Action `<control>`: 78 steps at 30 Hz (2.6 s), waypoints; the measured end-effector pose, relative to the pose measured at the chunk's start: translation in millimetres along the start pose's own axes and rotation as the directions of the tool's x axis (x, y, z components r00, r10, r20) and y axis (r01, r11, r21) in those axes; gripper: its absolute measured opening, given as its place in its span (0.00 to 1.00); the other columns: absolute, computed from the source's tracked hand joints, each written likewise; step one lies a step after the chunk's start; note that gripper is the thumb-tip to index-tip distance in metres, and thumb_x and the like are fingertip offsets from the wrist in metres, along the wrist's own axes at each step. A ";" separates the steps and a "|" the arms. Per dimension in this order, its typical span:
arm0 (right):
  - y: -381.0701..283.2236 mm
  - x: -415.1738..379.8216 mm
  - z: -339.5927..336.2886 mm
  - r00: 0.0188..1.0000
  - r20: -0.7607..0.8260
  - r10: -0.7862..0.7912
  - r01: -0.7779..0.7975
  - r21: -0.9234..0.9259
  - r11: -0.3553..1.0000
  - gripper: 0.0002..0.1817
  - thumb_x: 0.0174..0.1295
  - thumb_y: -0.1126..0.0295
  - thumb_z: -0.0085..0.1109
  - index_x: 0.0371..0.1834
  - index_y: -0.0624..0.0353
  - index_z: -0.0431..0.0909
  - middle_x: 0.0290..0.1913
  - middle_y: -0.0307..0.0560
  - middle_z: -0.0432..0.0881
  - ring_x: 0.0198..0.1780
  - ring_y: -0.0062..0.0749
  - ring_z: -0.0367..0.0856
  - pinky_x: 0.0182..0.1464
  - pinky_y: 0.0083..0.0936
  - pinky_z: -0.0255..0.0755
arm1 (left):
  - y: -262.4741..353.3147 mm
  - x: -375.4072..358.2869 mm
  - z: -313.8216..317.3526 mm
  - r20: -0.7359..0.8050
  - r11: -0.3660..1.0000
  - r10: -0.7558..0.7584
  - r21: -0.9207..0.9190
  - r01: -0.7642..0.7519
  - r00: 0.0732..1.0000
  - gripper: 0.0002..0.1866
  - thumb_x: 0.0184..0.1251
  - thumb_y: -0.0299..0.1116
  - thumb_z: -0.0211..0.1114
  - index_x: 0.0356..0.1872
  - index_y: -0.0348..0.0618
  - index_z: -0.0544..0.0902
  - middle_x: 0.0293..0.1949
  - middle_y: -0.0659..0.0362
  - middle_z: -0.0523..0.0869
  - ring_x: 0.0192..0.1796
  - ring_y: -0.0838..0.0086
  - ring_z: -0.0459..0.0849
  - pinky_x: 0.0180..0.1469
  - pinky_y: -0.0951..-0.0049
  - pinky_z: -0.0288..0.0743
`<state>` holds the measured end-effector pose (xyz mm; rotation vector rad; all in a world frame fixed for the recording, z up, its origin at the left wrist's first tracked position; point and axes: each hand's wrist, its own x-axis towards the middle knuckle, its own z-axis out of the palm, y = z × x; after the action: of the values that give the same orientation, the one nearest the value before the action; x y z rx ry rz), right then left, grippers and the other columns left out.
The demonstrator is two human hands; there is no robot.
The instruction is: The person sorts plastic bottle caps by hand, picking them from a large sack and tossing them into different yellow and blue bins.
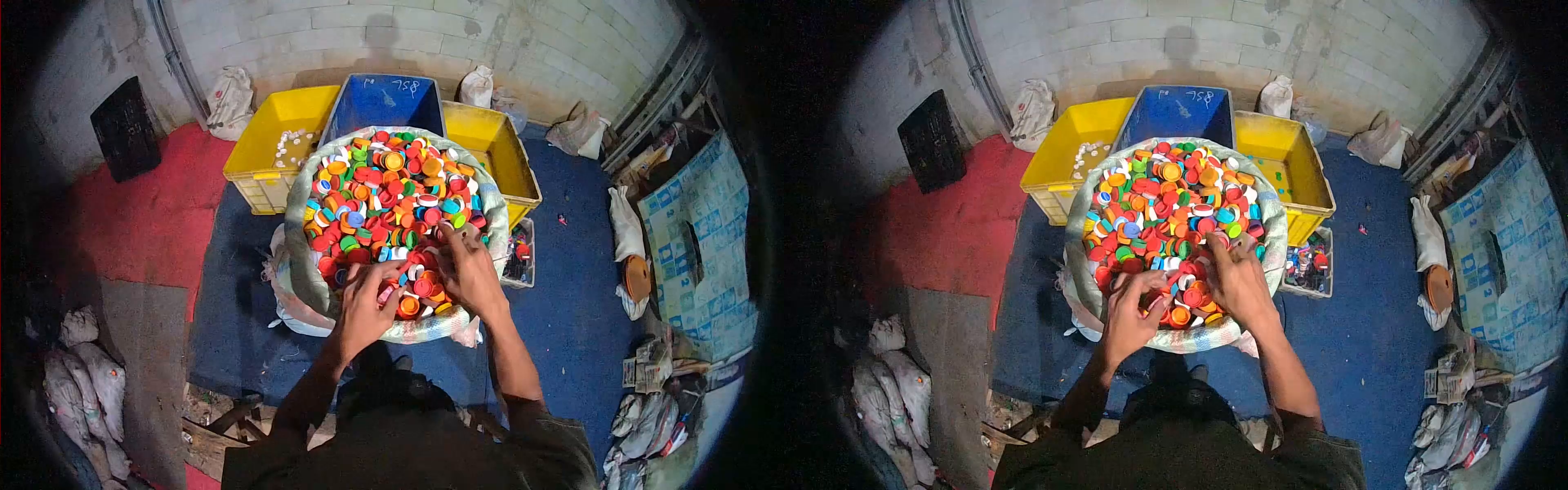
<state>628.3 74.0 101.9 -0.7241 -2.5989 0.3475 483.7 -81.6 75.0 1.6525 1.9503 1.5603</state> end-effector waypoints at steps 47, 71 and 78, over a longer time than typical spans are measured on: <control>0.7 -6.3 -3.6 0.833 -0.516 -0.197 0.309 0.140 0.941 0.37 0.51 0.76 0.72 0.64 0.67 0.63 0.45 0.57 0.81 0.44 0.47 0.82 0.50 0.37 0.75 | -8.3 84.1 14.8 0.326 0.612 -0.220 -0.688 0.390 0.919 0.14 0.65 0.32 0.66 0.49 0.36 0.82 0.43 0.59 0.84 0.48 0.79 0.81 0.52 0.77 0.72; -6.3 -57.7 -38.5 0.910 0.150 0.387 -0.382 -0.062 0.922 0.24 0.57 0.64 0.62 0.57 0.59 0.73 0.40 0.55 0.84 0.52 0.49 0.77 0.49 0.52 0.66 | -35.9 28.3 -23.1 0.313 -0.024 -0.596 -0.927 0.373 0.739 0.23 0.70 0.42 0.57 0.60 0.37 0.76 0.41 0.55 0.81 0.31 0.77 0.73 0.29 0.78 0.67; -10.1 -53.8 -25.3 0.907 0.099 0.409 -0.391 -0.164 0.906 0.25 0.56 0.65 0.63 0.57 0.61 0.73 0.45 0.56 0.81 0.51 0.53 0.76 0.54 0.49 0.66 | -18.2 29.3 -16.7 0.326 0.028 -0.654 -0.891 0.453 0.682 0.23 0.70 0.41 0.55 0.61 0.39 0.75 0.39 0.60 0.79 0.32 0.78 0.71 0.33 0.76 0.64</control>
<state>677.2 39.7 110.2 -1.3369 -2.6009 0.3436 449.8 -65.7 82.7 0.1228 0.9172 1.8367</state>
